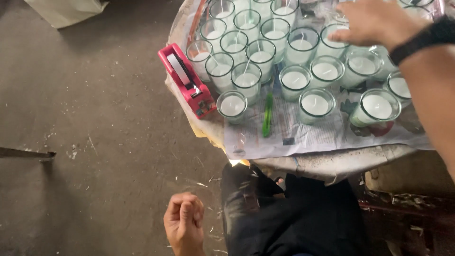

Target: The person wraps individual glass jar candles in clear plastic bags using a tape dispenser to seal the bags. The person handles each candle one at a time, places it into a bag, and secures the opening with tape before setting the wrapped candle aside.

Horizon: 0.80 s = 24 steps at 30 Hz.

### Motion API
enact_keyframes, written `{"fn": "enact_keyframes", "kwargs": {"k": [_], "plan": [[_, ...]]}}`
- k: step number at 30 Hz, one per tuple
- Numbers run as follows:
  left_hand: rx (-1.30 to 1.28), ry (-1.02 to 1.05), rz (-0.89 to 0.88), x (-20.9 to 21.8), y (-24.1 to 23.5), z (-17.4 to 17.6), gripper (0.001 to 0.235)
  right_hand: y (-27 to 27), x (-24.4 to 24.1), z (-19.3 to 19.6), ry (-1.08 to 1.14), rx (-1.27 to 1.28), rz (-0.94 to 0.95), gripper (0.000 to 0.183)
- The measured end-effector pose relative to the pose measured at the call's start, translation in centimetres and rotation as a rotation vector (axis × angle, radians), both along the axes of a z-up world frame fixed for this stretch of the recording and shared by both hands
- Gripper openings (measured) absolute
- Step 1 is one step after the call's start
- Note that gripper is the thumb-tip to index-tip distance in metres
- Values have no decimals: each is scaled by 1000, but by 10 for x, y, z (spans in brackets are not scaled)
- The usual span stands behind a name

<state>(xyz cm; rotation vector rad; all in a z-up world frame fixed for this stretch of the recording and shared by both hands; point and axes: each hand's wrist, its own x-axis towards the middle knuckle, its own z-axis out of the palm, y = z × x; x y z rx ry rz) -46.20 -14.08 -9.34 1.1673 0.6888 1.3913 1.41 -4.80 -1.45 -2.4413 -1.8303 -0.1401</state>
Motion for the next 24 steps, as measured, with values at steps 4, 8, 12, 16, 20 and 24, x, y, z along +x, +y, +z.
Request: {"fn": "enact_keyframes", "kwargs": {"k": [4,8,12,16,20,24], "plan": [[-177,249,106,9,-4,4,13,-65,-146,116,1389,-89,-446,17],[77,367,-201,37,6,33,11,-131,-145,38,383,782,591,51],[308,478,-736,67,17,64,17,-167,-177,-10,1356,-20,453,96],[372,822,-720,89,20,62,10,-199,-182,-46,1963,111,597,46],[154,912,-607,79,27,47,9,-219,-187,-63,1751,483,191,24],[88,722,-713,66,26,30,24,-214,-181,-49,1532,655,215,13]]}}
